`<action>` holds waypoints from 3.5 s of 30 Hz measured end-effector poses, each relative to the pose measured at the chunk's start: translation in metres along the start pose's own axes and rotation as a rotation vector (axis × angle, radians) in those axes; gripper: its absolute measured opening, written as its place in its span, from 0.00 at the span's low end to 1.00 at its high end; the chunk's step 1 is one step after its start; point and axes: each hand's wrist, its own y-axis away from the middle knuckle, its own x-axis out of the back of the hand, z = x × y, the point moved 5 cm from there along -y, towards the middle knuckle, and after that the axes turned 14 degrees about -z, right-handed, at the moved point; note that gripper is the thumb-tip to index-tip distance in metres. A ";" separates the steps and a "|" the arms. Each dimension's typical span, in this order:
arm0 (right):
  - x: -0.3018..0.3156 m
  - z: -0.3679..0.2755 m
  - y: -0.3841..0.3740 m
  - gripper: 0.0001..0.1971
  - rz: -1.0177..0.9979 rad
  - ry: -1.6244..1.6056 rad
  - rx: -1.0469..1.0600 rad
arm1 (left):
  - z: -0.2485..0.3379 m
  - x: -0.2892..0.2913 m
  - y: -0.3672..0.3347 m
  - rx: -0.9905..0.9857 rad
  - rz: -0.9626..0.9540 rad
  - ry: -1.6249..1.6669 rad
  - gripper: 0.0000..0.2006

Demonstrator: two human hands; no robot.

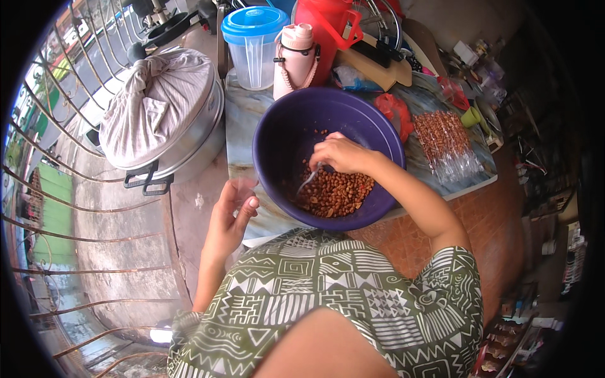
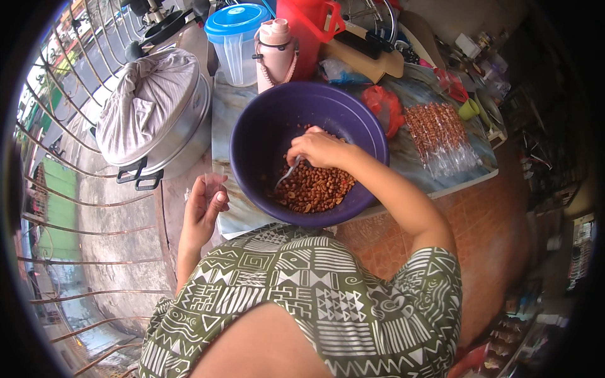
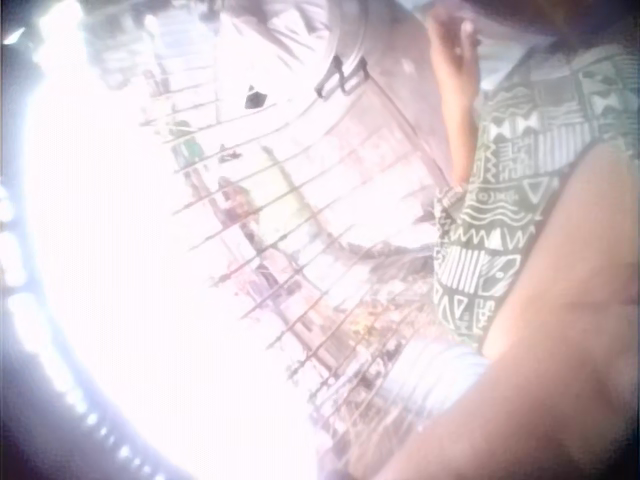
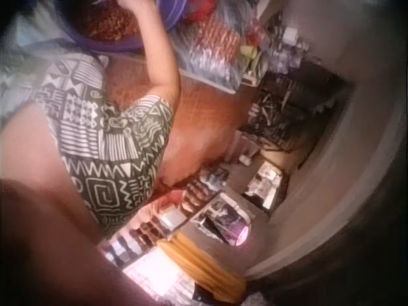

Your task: The person scoops roasted peanuts from a purple bowl into small clear plastic bags using a white plastic spoon. After filling each bag, the person places it on a tray with other filled bags. The process is repeated continuously throughout the clip.

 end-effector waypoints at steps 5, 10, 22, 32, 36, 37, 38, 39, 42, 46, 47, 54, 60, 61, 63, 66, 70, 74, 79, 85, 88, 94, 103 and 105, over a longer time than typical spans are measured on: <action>0.026 -0.005 0.078 0.12 0.082 0.069 -0.096 | 0.005 -0.005 -0.007 -0.022 0.019 0.016 0.14; 0.056 0.029 0.099 0.12 0.398 0.186 -0.312 | 0.009 -0.018 -0.021 0.005 -0.075 0.027 0.15; 0.008 0.065 0.058 0.16 0.151 -0.011 -0.560 | 0.014 -0.020 -0.008 -0.040 -0.065 0.019 0.14; 0.038 -0.007 0.092 0.16 0.214 0.055 -0.294 | 0.002 -0.011 -0.009 -0.010 -0.057 -0.019 0.16; 0.043 0.053 0.047 0.16 0.314 0.076 -0.403 | 0.009 -0.011 -0.011 -0.036 -0.065 -0.025 0.15; 0.037 0.069 0.034 0.16 0.287 0.107 -0.442 | 0.012 -0.011 -0.012 -0.044 -0.071 -0.028 0.15; 0.033 0.079 0.022 0.16 0.256 0.136 -0.479 | 0.015 -0.012 -0.012 -0.069 -0.077 -0.039 0.15; 0.029 0.089 0.015 0.16 0.224 0.166 -0.513 | 0.017 -0.014 -0.013 -0.093 -0.082 -0.050 0.14; 0.015 0.062 0.003 0.14 0.101 0.164 -0.323 | 0.016 -0.011 -0.005 -0.091 -0.059 -0.054 0.14; -0.008 0.017 0.041 0.17 0.006 0.066 -0.153 | 0.000 -0.010 0.003 -0.040 -0.008 0.016 0.15; -0.012 0.005 0.055 0.17 -0.041 0.042 -0.164 | -0.001 -0.010 0.004 -0.030 -0.001 0.025 0.15; 0.023 -0.026 0.082 0.16 0.083 0.015 -0.247 | 0.002 -0.012 -0.006 -0.038 -0.047 0.019 0.15; 0.003 0.003 0.002 0.17 0.142 0.143 -0.150 | 0.016 -0.014 -0.012 -0.079 -0.087 -0.054 0.15; 0.000 -0.002 -0.005 0.18 0.121 0.176 -0.131 | 0.014 -0.014 -0.010 -0.077 -0.081 -0.053 0.16; -0.007 -0.008 -0.007 0.18 0.047 0.140 -0.080 | 0.014 -0.012 -0.005 -0.079 -0.058 -0.057 0.16; -0.014 -0.022 0.022 0.18 -0.118 0.111 -0.105 | 0.006 -0.011 0.001 -0.053 -0.024 0.028 0.16; -0.001 -0.032 0.071 0.16 -0.115 0.058 -0.074 | 0.002 -0.013 0.004 -0.074 -0.029 -0.009 0.16; 0.041 -0.011 0.100 0.12 0.126 0.129 -0.194 | 0.013 -0.020 -0.004 -0.075 -0.068 -0.044 0.14; 0.048 0.045 0.078 0.09 0.339 0.526 -0.365 | 0.016 -0.019 -0.011 -0.089 -0.098 -0.040 0.15; 0.026 0.067 0.069 0.06 0.092 0.716 -0.456 | 0.013 -0.019 -0.003 -0.042 -0.088 -0.030 0.17; 0.018 0.033 0.099 0.05 -0.048 0.662 -0.543 | 0.008 -0.019 0.003 -0.021 -0.080 -0.023 0.17; 0.010 -0.048 0.122 0.07 -0.316 0.294 -0.533 | 0.017 -0.028 -0.004 -0.022 -0.118 -0.052 0.16; 0.059 -0.006 0.102 0.10 0.191 0.319 -0.536 | 0.021 -0.024 -0.008 -0.038 -0.118 -0.015 0.16; 0.045 0.039 0.086 0.12 0.288 0.306 -0.545 | 0.020 -0.027 -0.007 -0.047 -0.122 -0.033 0.16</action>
